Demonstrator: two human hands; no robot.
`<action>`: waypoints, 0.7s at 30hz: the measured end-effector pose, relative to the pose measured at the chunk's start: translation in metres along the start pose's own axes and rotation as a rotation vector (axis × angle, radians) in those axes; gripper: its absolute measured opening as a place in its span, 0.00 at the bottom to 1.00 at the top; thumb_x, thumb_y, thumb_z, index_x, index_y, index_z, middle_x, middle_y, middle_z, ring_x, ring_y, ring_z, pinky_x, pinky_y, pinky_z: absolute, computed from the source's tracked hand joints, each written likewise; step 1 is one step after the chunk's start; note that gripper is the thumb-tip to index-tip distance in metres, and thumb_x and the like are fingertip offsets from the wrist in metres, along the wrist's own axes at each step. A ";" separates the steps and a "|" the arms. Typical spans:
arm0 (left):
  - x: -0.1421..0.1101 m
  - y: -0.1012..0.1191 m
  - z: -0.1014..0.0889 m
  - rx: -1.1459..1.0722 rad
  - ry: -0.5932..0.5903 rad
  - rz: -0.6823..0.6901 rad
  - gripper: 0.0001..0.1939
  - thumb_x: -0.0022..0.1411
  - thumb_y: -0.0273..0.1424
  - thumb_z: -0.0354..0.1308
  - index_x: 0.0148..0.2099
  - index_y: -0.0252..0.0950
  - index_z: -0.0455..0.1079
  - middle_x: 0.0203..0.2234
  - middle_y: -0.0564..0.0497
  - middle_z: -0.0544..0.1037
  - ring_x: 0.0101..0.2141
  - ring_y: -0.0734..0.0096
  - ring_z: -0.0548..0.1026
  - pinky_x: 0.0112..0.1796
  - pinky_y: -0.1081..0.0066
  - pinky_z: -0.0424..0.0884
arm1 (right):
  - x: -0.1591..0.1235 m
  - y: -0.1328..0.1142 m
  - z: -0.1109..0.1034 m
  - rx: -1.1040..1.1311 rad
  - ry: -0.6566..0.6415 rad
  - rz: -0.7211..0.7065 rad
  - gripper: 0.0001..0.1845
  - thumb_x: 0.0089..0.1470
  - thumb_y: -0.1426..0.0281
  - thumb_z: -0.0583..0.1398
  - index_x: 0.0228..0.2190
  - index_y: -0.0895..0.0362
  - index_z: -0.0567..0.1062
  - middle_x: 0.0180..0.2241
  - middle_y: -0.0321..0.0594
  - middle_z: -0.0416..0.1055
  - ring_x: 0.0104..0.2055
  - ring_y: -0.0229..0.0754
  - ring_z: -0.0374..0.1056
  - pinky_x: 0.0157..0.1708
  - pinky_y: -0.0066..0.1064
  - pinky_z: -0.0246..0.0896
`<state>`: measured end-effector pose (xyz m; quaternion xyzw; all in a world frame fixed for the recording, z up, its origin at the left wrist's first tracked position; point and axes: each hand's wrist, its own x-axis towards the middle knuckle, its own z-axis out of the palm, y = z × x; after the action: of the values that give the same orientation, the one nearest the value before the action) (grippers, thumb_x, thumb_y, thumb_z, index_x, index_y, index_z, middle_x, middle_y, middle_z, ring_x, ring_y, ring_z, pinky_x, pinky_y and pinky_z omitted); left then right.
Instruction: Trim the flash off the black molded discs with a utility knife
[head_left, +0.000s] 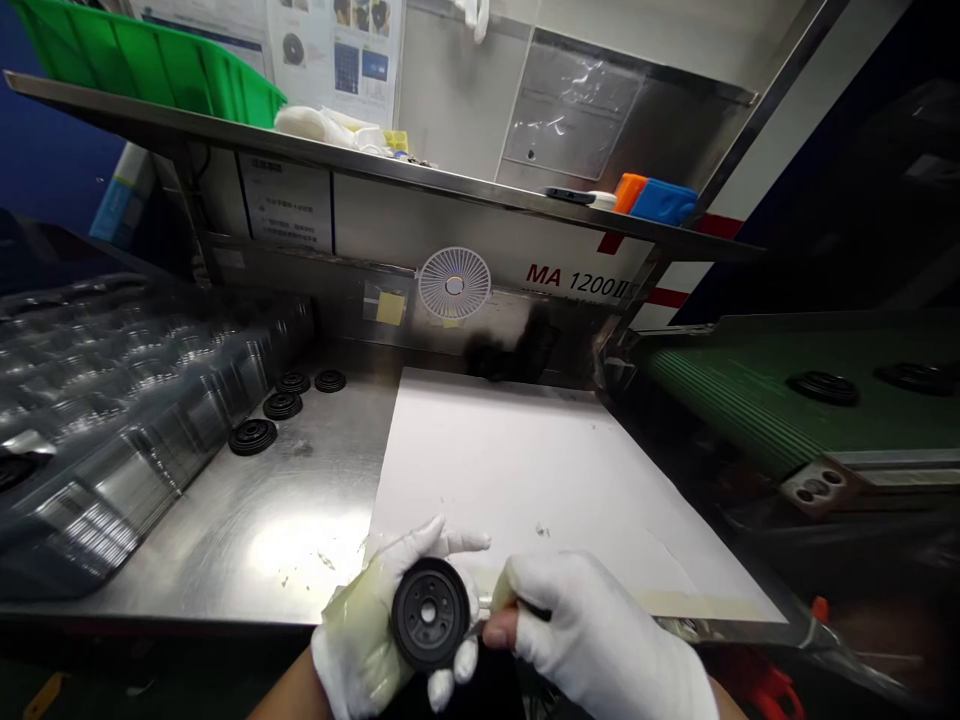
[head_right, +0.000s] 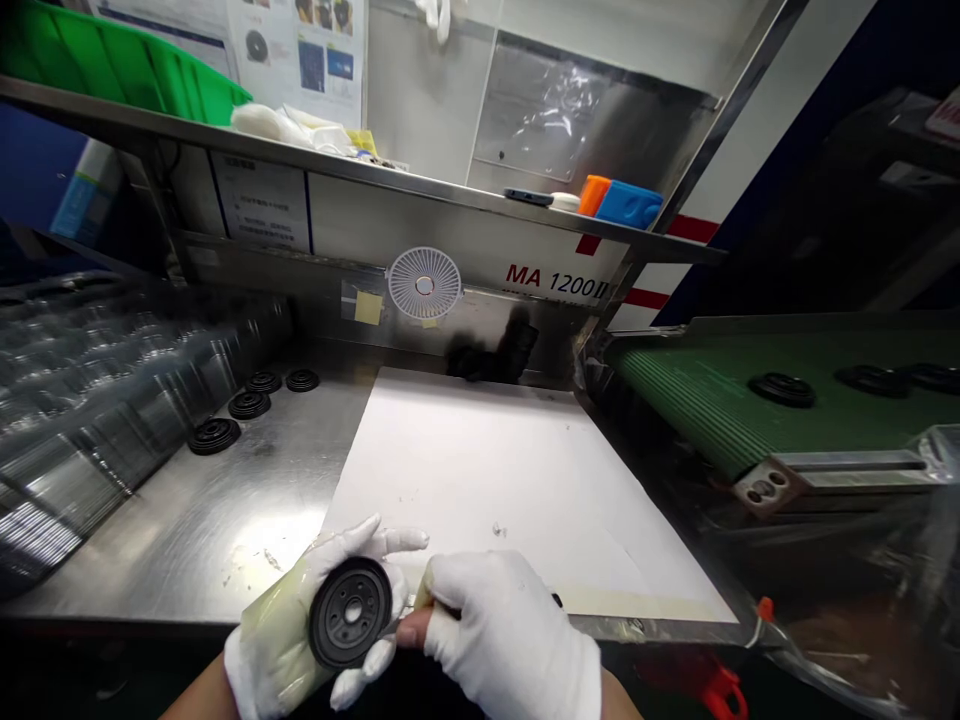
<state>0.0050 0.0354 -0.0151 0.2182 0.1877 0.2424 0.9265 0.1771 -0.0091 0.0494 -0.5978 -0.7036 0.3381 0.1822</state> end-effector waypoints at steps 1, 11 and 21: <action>0.001 0.000 -0.001 0.003 0.008 -0.001 0.32 0.61 0.50 0.38 0.57 0.32 0.56 0.23 0.43 0.74 0.19 0.63 0.74 0.13 0.73 0.66 | -0.002 0.001 -0.003 0.011 0.019 -0.005 0.11 0.52 0.63 0.59 0.23 0.55 0.73 0.22 0.33 0.71 0.25 0.37 0.64 0.25 0.25 0.56; 0.003 -0.001 -0.006 -0.005 0.009 -0.005 0.35 0.59 0.53 0.38 0.57 0.30 0.56 0.22 0.43 0.74 0.19 0.62 0.74 0.13 0.73 0.66 | -0.005 0.027 -0.006 -0.118 0.088 0.042 0.17 0.57 0.56 0.52 0.24 0.53 0.69 0.23 0.31 0.68 0.27 0.37 0.63 0.27 0.27 0.54; -0.001 0.010 -0.009 -0.007 0.063 0.033 0.32 0.60 0.50 0.42 0.54 0.29 0.59 0.24 0.44 0.73 0.19 0.62 0.73 0.13 0.72 0.65 | -0.035 0.052 -0.031 -0.314 -0.036 0.316 0.10 0.53 0.70 0.50 0.28 0.51 0.70 0.29 0.34 0.72 0.33 0.43 0.67 0.33 0.31 0.58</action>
<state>-0.0034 0.0449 -0.0172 0.2102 0.2122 0.2650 0.9168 0.2428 -0.0324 0.0405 -0.7154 -0.6485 0.2596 0.0190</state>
